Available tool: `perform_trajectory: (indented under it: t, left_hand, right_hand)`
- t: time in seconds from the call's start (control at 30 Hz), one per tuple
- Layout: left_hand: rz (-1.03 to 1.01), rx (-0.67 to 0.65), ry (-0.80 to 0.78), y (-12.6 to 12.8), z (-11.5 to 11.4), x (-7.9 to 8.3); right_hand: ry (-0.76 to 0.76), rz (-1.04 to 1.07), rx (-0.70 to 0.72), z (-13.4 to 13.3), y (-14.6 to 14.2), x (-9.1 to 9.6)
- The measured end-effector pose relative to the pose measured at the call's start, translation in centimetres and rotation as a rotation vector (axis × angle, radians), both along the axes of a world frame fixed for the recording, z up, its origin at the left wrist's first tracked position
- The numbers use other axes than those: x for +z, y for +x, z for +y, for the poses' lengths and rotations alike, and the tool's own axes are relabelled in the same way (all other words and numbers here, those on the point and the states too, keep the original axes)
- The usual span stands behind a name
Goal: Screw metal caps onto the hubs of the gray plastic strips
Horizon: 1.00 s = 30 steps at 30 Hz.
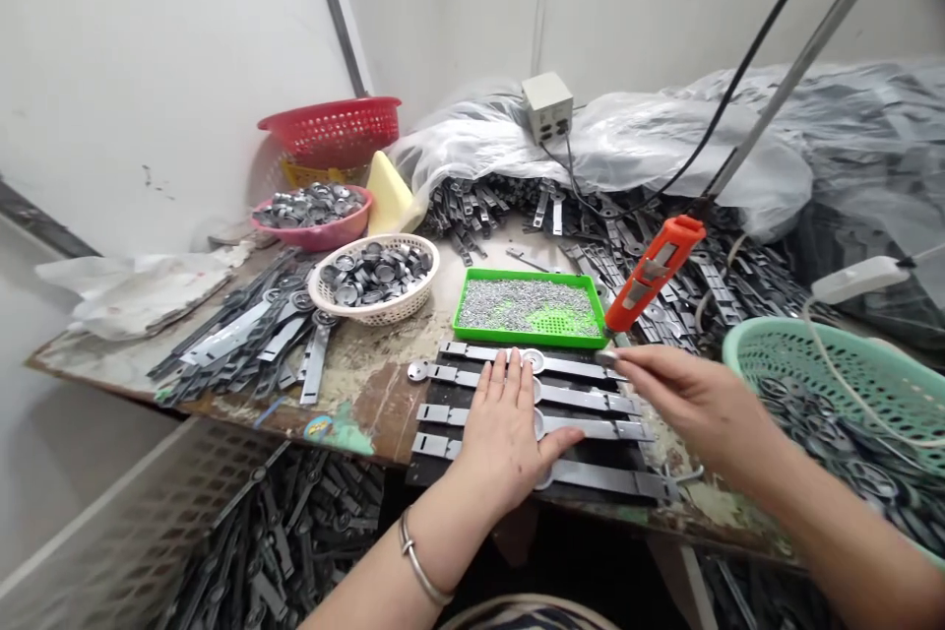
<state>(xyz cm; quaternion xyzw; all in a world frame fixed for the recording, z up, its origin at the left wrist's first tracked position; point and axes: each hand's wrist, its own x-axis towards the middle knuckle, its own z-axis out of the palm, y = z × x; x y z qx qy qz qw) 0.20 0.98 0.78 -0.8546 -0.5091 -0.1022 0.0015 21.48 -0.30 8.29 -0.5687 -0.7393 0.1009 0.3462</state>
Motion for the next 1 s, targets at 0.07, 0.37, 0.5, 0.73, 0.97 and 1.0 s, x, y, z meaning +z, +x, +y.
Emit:
perform_trajectory:
  t: [0.07, 0.37, 0.5, 0.73, 0.97, 1.0]
  left_hand:
    - [0.007, 0.015, -0.02, 0.0, 0.2, -0.4]
    - [-0.009, 0.034, -0.037, 0.2, -0.1, -0.9]
    - [-0.007, 0.028, -0.041, 0.2, 0.1, -0.7]
    - [0.048, 0.002, 0.053, 0.0, 0.8, -1.2]
    - [0.044, -0.036, 0.145, -0.1, 1.1, -1.7]
    - [0.042, -0.035, 0.148, -0.1, 1.1, -1.7]
  right_hand:
    - [0.063, -0.03, 0.13, 2.4, -2.6, -2.1]
    - [0.13, -0.393, 0.18, 5.9, -6.5, -6.6]
    - [0.101, -0.45, 0.181, 5.4, -7.0, -6.6]
    - [0.055, -0.461, 0.154, 5.0, -7.1, -5.5]
    - [0.01, -0.315, -0.142, -0.4, 7.1, 0.4]
    - [-0.067, -0.391, -0.201, -0.7, 9.8, 0.3]
